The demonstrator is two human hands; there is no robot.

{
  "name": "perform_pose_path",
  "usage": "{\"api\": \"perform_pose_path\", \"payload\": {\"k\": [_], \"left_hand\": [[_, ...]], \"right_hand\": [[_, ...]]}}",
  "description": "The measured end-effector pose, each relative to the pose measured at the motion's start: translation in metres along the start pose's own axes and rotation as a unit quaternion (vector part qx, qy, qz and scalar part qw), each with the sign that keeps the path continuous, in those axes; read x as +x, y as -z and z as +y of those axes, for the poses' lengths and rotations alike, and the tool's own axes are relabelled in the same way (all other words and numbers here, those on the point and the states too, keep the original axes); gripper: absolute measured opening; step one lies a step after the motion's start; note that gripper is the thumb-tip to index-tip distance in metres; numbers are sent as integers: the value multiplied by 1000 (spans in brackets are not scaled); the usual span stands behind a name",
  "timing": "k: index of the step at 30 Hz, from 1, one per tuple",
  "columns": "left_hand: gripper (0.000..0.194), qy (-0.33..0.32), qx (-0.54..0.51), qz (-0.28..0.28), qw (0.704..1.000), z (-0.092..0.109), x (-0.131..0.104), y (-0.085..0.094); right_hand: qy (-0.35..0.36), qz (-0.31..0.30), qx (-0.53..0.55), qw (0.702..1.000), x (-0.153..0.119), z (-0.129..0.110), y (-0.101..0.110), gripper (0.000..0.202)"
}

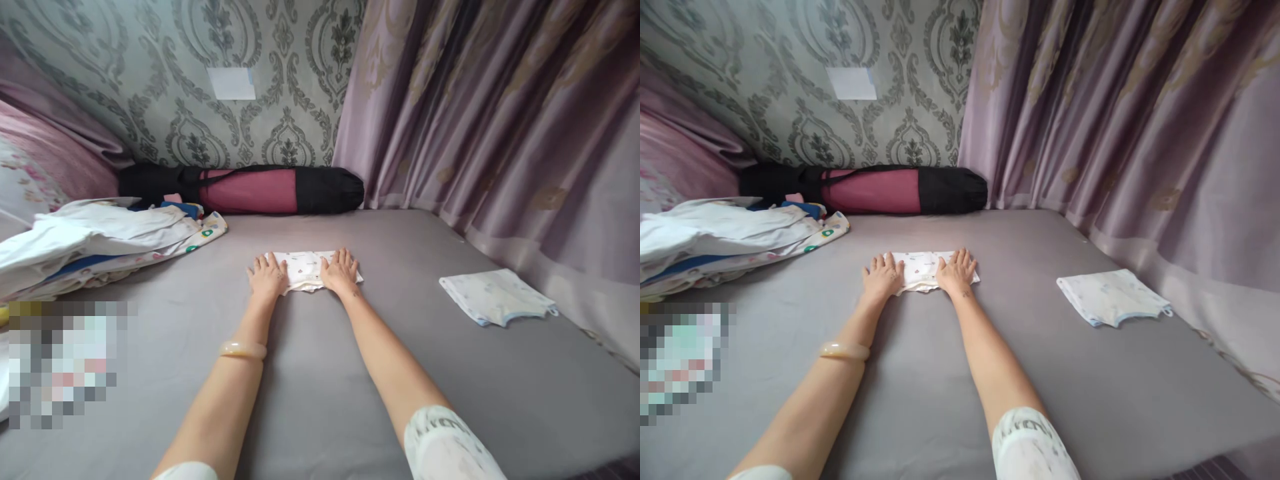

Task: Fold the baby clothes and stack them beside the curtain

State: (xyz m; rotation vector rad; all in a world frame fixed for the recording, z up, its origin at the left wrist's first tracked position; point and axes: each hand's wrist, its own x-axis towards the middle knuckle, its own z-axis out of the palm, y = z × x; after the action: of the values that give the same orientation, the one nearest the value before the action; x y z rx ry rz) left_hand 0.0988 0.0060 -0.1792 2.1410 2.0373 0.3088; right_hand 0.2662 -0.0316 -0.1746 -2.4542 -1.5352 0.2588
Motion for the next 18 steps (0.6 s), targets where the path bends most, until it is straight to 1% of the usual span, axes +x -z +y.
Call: {"api": "perform_pose_path", "payload": {"k": [2,4,7,9,11,13,14,16,18], "left_hand": [[63,4,-12,1,1000,-2,2,3],[60,13,-17,8,1000,-6,5,10],[51,34,-1,13,999,-15,12,25],[46,52,-1,-12,999,-20,17,35],[39,74,-21,-54,996,-24,21,43],[31,91,-42,-84,991,-27,24,47],[27,96,-51,-89,990,-27,24,47],[22,98,-73,-87,989,-28,25,47],[21,102,-98,-81,987,-29,25,45]], "right_hand": [[14,-7,33,999,6,7,6,63],[23,-15,73,997,14,21,17,59],[-14,-17,111,994,26,48,34,46],[-39,-25,112,993,29,64,43,37],[-53,-35,109,992,28,74,48,30],[-63,-43,108,991,25,77,49,25],[-66,-46,108,991,23,77,49,24],[-71,-54,105,990,19,73,49,25],[-77,-59,100,990,18,68,48,29]]}}
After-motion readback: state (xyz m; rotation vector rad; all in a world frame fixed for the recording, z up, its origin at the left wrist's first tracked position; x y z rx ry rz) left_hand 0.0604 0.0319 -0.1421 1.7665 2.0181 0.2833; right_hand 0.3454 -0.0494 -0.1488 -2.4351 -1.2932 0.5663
